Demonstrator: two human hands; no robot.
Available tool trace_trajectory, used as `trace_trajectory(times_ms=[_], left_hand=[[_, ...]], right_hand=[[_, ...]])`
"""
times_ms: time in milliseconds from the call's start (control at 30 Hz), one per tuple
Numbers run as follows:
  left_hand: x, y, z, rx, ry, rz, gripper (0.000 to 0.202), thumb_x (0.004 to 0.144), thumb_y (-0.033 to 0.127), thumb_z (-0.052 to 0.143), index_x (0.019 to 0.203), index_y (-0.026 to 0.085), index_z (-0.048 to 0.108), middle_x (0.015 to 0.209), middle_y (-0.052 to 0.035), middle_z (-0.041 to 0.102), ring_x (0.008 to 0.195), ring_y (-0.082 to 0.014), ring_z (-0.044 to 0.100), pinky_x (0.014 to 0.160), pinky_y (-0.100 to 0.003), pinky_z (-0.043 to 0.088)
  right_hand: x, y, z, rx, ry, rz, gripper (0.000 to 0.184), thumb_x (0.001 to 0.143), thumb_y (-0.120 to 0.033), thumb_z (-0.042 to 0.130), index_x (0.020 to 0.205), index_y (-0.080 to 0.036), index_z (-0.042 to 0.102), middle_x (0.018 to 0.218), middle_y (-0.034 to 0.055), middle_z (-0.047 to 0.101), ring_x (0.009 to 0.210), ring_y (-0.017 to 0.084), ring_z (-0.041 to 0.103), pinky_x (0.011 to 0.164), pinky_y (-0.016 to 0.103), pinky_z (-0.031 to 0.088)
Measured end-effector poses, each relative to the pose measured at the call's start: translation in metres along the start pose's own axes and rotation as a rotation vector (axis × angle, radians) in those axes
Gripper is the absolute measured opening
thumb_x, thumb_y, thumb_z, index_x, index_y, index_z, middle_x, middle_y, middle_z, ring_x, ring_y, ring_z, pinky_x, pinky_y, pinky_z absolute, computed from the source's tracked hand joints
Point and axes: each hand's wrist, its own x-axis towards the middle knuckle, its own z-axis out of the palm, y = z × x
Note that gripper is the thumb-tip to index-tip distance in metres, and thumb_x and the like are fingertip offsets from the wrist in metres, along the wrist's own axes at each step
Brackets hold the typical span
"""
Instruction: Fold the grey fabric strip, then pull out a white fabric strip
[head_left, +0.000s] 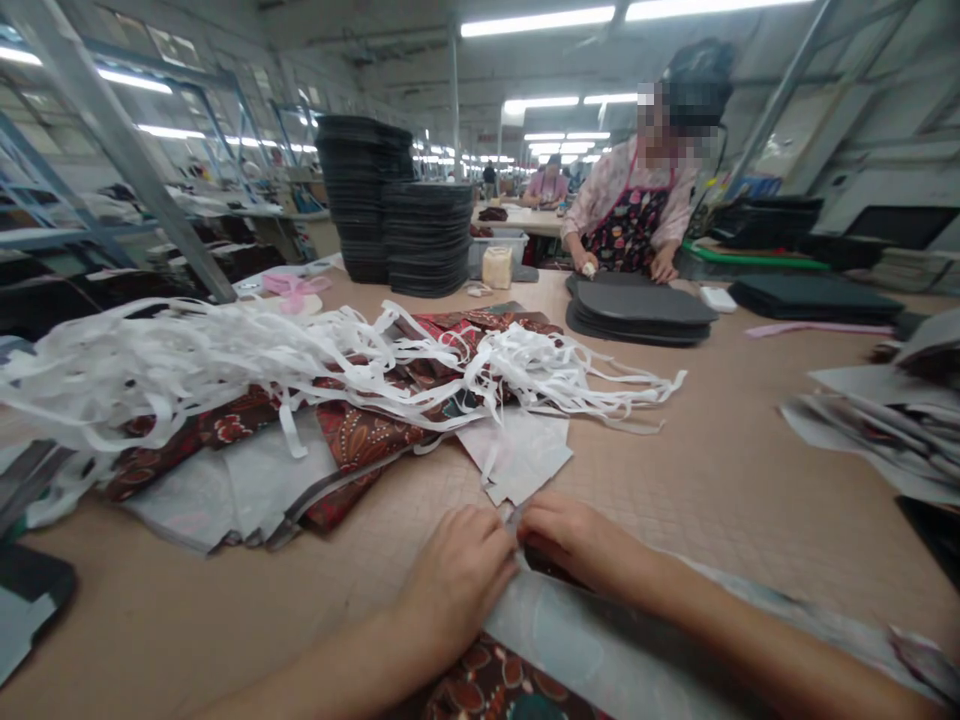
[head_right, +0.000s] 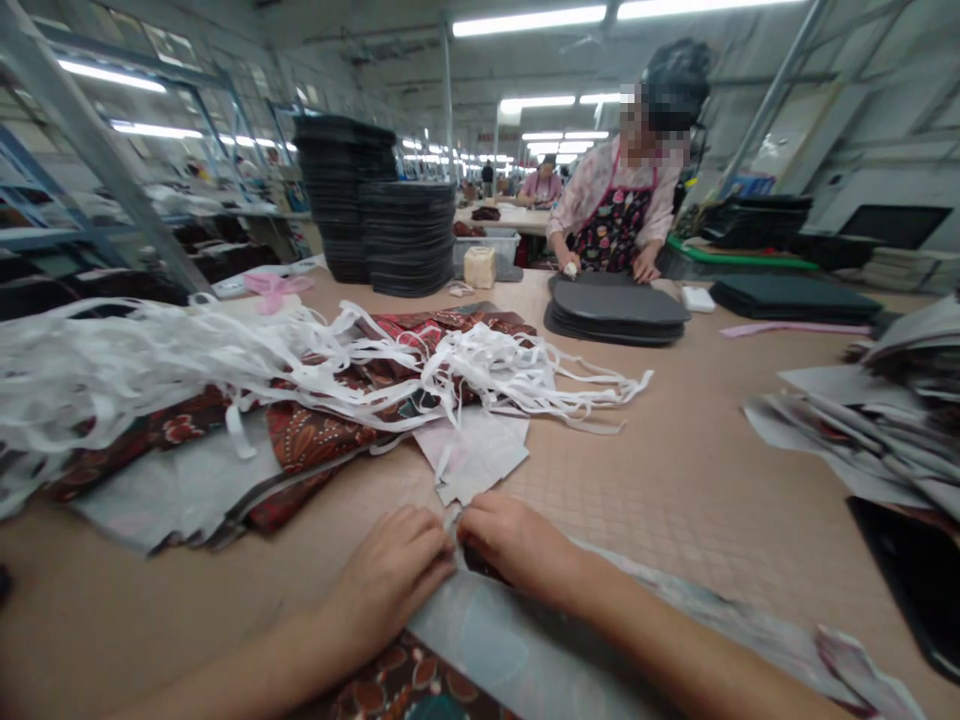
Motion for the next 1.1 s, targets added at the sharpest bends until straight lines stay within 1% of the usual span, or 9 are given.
trace_trajectory(times_ms=[133,300,433,600,700,833,967,1033,1100], left_hand=[[-0.004,0.005,0.002,0.240,0.018,0.219,0.011,0.088,0.013,0.048,0.081,0.016,0.056,0.079,-0.0040,0.056,0.072,-0.0211,0.049,0.064,-0.034,0.042],[-0.007,0.014,0.001,0.337,-0.042,0.321,0.024,0.090,0.009,0.033,0.088,0.011,0.057,0.078,-0.0082,0.056,0.070,-0.0222,0.050,0.061,-0.035,0.043],[-0.007,0.016,0.001,0.333,-0.109,0.320,0.030,0.091,0.008,0.029,0.099,0.008,0.058,0.085,-0.0103,0.058,0.074,-0.0234,0.051,0.063,-0.037,0.045],[-0.003,0.013,-0.001,0.303,-0.205,0.238,0.032,0.092,0.010,0.029,0.104,0.011,0.059,0.091,-0.0087,0.059,0.082,-0.0238,0.054,0.068,-0.037,0.048],[-0.001,0.012,-0.004,0.294,-0.254,0.193,0.028,0.092,0.013,0.035,0.106,0.011,0.059,0.091,-0.0084,0.059,0.082,-0.0244,0.054,0.069,-0.038,0.048],[0.001,0.011,-0.003,0.306,-0.197,0.199,0.025,0.090,0.012,0.041,0.108,0.011,0.058,0.099,-0.0091,0.061,0.085,-0.0238,0.055,0.073,-0.037,0.048],[-0.006,0.007,0.001,0.368,-0.026,0.399,0.034,0.084,0.003,0.036,0.107,0.012,0.059,0.113,-0.0087,0.062,0.098,-0.0243,0.054,0.085,-0.038,0.042],[-0.010,-0.005,0.003,0.386,0.064,0.485,0.037,0.077,0.004,0.036,0.104,0.014,0.061,0.108,-0.0081,0.065,0.097,-0.0244,0.056,0.085,-0.039,0.040],[-0.004,-0.024,0.008,0.399,0.094,0.581,0.039,0.072,0.009,0.041,0.104,0.019,0.061,0.103,-0.0053,0.066,0.090,-0.0232,0.057,0.081,-0.037,0.039]], right_hand=[[0.005,-0.003,0.000,-0.091,-0.040,0.046,0.014,0.088,-0.006,0.047,0.080,-0.013,0.055,0.082,0.0032,0.053,0.073,0.013,0.049,0.065,0.023,0.040],[0.014,-0.014,-0.002,-0.308,-0.123,0.065,0.013,0.085,-0.004,0.048,0.079,-0.013,0.054,0.080,0.0039,0.054,0.066,0.013,0.048,0.057,0.024,0.037],[0.023,-0.018,-0.001,-0.459,-0.173,0.058,0.016,0.080,-0.001,0.047,0.078,-0.014,0.055,0.074,0.0042,0.056,0.061,0.014,0.048,0.054,0.026,0.035],[0.034,-0.013,-0.001,-0.486,-0.233,0.089,0.014,0.080,-0.003,0.048,0.076,-0.014,0.056,0.068,0.0031,0.057,0.055,0.014,0.047,0.050,0.026,0.032],[0.029,-0.017,-0.002,-0.495,-0.165,0.175,0.013,0.080,-0.002,0.049,0.084,-0.012,0.056,0.077,0.0056,0.059,0.061,0.015,0.051,0.053,0.026,0.035],[-0.007,-0.031,-0.004,-0.468,-0.051,0.130,0.015,0.085,-0.003,0.049,0.092,-0.014,0.056,0.091,0.0066,0.058,0.079,0.018,0.052,0.067,0.028,0.042],[-0.070,-0.052,-0.013,-0.518,-0.079,0.089,0.012,0.087,-0.010,0.053,0.098,-0.013,0.057,0.094,0.0084,0.058,0.083,0.021,0.051,0.075,0.033,0.043],[-0.105,-0.060,-0.020,-0.525,-0.052,0.136,0.017,0.089,-0.011,0.050,0.105,-0.012,0.057,0.094,0.0100,0.059,0.086,0.021,0.051,0.077,0.033,0.044],[-0.141,-0.063,-0.028,-0.540,-0.003,0.223,0.020,0.091,-0.012,0.046,0.108,-0.012,0.057,0.094,0.0105,0.059,0.089,0.020,0.051,0.080,0.034,0.043]])
